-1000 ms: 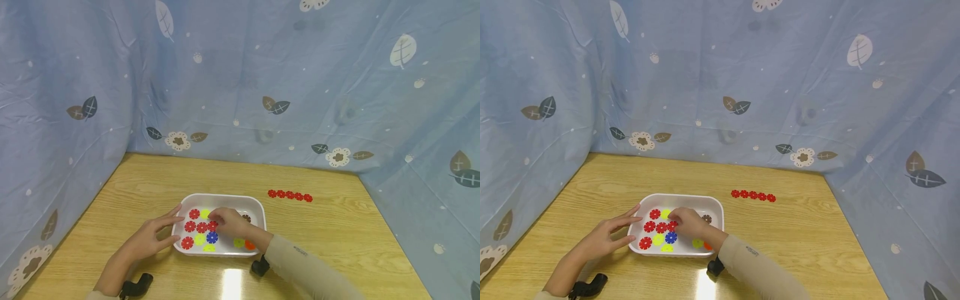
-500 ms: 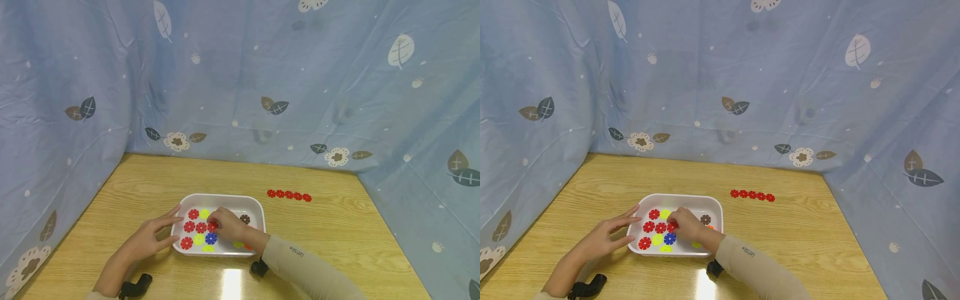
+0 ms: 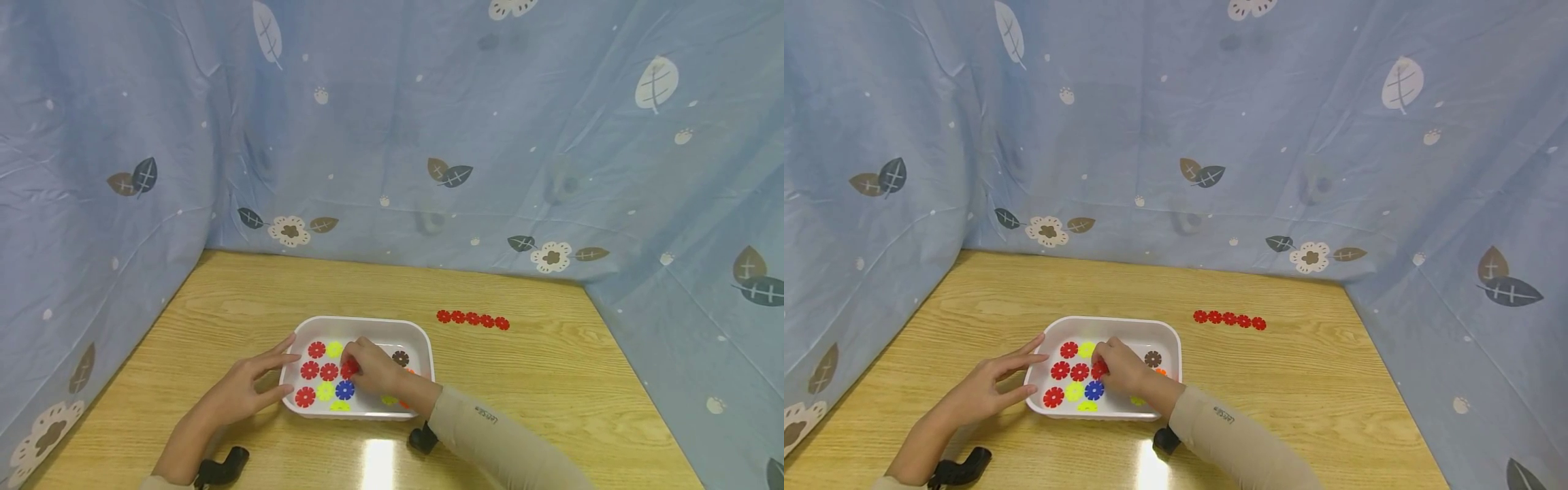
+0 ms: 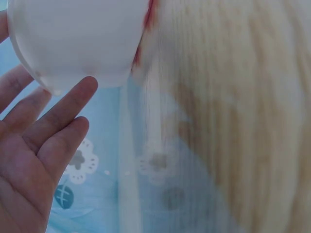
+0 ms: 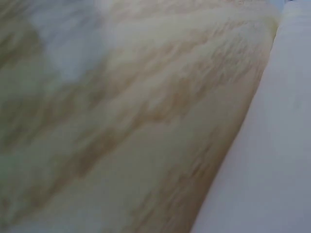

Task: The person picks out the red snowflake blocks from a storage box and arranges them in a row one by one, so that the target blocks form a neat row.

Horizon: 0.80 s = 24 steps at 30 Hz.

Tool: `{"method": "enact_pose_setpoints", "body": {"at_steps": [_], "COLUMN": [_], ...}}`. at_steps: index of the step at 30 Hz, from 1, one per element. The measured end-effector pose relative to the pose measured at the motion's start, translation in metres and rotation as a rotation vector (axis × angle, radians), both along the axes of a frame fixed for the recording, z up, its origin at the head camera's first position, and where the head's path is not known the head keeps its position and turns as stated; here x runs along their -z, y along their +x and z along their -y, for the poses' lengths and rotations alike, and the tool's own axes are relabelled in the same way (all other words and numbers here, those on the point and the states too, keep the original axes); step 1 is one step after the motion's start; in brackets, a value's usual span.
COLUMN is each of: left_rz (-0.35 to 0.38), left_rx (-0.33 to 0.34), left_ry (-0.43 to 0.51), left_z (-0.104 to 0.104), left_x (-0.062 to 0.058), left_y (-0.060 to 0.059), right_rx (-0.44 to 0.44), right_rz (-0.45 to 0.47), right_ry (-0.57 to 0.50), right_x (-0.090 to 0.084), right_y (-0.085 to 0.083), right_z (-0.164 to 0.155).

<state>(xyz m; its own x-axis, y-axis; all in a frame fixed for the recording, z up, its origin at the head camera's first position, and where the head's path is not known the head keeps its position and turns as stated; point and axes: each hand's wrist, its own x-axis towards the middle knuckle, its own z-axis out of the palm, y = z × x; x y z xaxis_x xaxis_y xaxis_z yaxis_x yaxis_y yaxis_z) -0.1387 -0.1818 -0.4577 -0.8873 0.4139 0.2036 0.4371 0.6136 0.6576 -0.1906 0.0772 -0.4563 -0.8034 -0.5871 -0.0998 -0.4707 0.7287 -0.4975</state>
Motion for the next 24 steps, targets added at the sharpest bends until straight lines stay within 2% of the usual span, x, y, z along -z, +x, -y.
{"method": "enact_pose_setpoints", "body": {"at_steps": [8, 16, 24], "left_rz": [-0.011, -0.055, -0.067], "left_rx": [0.008, 0.043, 0.041], "left_ry": [0.006, 0.014, -0.026], "left_z": [0.000, 0.001, 0.002], "left_x": [0.000, 0.000, -0.001], "left_y": [-0.001, -0.001, -0.002], "right_rx": [0.044, 0.155, 0.191], "right_rz": [-0.017, 0.131, 0.200], "right_ry": [-0.041, -0.191, -0.375], "right_x": [-0.001, -0.007, -0.015], "right_y": [-0.004, -0.007, -0.007], "right_z": [-0.003, -0.007, -0.017]}}
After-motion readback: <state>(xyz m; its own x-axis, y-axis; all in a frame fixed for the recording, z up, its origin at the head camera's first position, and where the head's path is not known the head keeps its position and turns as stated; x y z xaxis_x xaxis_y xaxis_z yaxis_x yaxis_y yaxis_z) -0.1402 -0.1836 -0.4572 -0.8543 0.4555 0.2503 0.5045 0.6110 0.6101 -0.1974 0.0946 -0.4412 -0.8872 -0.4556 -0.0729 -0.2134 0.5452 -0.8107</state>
